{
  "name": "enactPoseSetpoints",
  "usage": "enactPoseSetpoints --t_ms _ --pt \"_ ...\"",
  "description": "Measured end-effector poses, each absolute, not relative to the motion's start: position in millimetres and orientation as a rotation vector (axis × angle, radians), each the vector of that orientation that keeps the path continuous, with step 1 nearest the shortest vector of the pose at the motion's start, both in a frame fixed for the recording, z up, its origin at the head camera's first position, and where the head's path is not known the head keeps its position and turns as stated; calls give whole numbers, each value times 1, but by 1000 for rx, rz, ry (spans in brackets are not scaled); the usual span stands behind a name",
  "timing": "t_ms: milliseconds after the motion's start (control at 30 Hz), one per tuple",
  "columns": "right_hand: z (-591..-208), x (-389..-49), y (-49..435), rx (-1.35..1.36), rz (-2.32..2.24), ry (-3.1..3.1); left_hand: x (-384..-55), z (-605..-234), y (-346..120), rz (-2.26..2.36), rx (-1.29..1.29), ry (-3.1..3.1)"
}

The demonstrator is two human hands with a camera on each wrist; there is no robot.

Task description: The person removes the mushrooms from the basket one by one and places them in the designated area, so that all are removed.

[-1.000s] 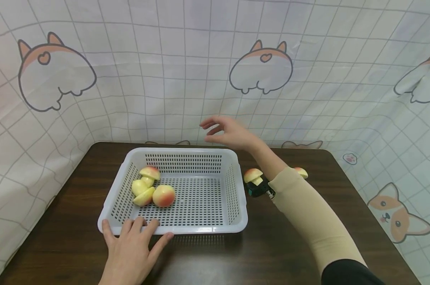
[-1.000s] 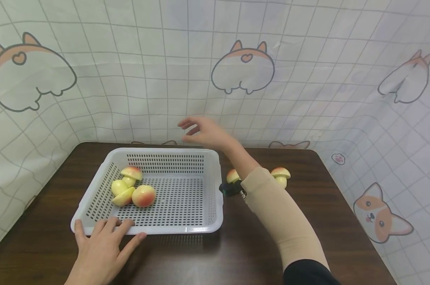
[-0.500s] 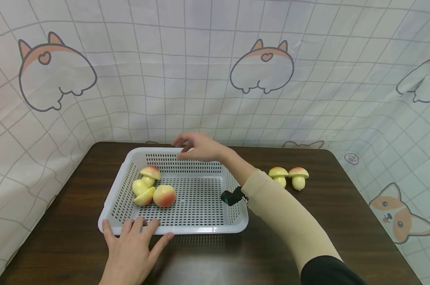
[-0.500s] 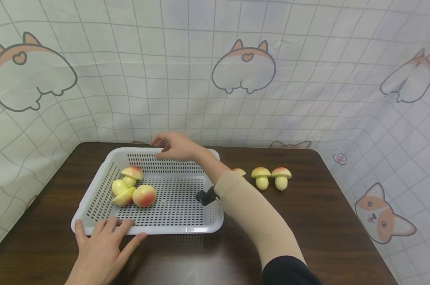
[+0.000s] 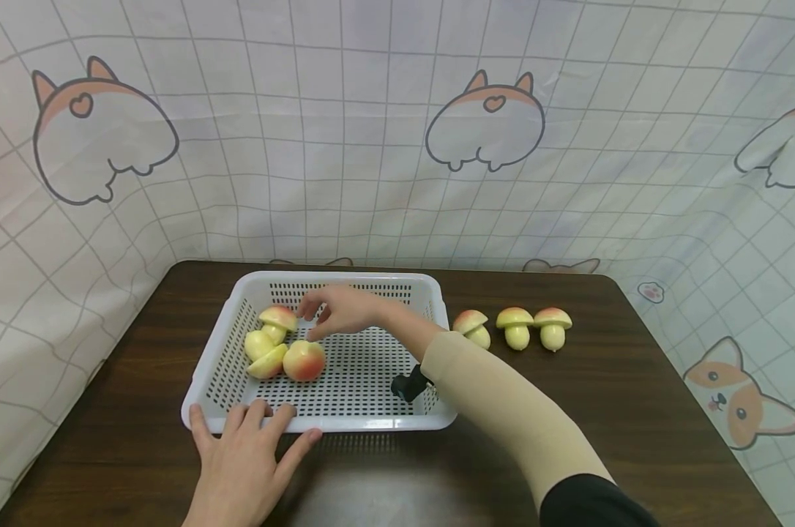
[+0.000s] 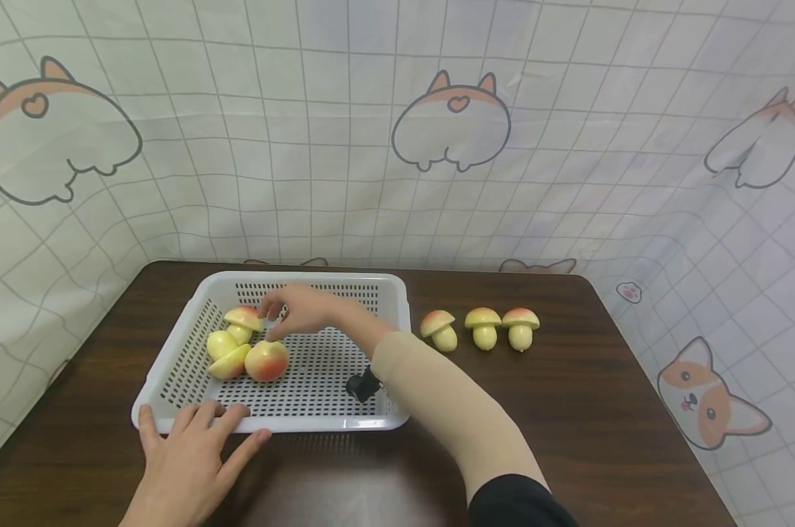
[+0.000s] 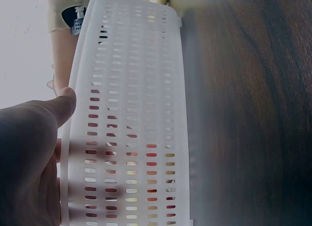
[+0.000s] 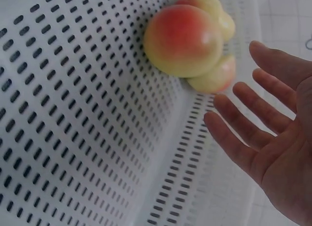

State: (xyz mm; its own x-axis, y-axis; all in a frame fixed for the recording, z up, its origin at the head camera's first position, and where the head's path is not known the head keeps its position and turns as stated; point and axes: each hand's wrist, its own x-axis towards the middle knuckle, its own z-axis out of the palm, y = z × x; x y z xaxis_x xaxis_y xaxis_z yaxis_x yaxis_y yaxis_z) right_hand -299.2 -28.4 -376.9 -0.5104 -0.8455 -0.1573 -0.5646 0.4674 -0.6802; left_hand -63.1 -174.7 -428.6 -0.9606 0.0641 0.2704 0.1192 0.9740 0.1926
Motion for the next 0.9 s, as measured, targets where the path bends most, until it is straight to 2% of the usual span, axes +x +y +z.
enactPoseSetpoints --t_ms 467,900 --pt "-402 -292 -39 -1217 -753 2173 -64 -428 -175 -312 -142 -2857" --pt "-404 -292 -39 -1286 -650 2202 -63 -428 -175 -320 -139 -2849"
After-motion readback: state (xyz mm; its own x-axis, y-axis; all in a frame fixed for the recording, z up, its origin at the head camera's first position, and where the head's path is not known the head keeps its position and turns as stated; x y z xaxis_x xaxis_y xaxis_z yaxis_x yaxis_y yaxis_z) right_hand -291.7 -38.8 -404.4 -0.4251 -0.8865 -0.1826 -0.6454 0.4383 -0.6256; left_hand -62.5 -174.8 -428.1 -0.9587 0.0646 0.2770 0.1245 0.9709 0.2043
